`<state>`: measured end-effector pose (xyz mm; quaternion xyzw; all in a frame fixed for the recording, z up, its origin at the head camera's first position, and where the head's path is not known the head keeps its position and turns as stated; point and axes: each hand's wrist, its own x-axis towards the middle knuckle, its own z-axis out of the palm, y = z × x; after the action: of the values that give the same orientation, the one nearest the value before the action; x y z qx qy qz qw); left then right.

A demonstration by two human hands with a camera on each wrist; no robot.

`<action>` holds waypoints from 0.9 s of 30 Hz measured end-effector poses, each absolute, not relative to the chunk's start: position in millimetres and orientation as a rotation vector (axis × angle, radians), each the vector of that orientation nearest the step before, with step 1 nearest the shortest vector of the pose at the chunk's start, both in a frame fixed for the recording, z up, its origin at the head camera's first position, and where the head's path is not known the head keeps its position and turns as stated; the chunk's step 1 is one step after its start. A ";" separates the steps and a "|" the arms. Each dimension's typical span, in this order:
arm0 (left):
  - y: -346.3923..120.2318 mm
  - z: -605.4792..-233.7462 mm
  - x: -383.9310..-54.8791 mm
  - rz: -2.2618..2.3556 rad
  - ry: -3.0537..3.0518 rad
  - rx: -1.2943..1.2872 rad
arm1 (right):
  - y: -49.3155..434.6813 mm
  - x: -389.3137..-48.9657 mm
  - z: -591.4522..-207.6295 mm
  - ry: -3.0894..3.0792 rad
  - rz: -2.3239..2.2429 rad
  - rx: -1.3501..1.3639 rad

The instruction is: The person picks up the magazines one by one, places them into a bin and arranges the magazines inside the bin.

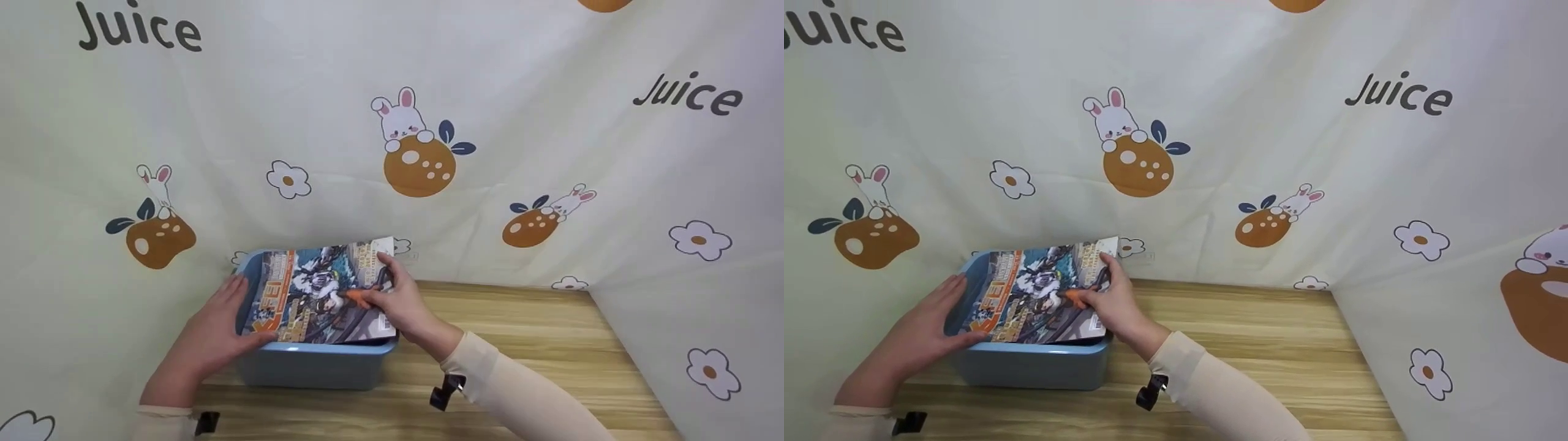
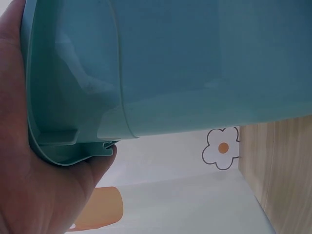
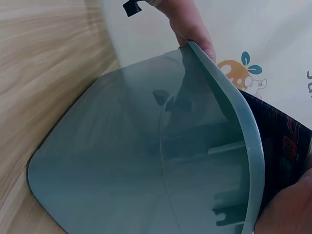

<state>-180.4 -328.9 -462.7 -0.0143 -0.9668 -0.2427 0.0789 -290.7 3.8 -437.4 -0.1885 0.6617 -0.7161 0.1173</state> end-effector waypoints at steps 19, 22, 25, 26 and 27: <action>-333.1 -460.5 -179.2 -0.710 -2.878 -0.090 | -18.5 -286.5 -433.0 1.939 -1.971 -0.517; -332.7 -460.7 -178.1 -0.709 -2.884 -0.095 | -18.7 -285.6 -433.0 1.944 -1.945 -0.509; -331.8 -461.1 -178.4 -0.711 -2.888 -0.100 | -18.0 -284.6 -432.4 1.985 -1.896 -0.509; -331.8 -461.3 -178.6 -0.711 -2.887 -0.104 | -18.0 -284.7 -432.2 2.006 -1.871 -0.511; -331.8 -461.5 -178.8 -0.712 -2.886 -0.107 | -18.1 -284.8 -431.9 2.022 -1.848 -0.512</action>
<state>-178.8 -331.8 -461.5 -0.0357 -0.9669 -0.2386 0.0834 -284.8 -18.1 -431.9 -0.1810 0.7143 -0.6527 0.1764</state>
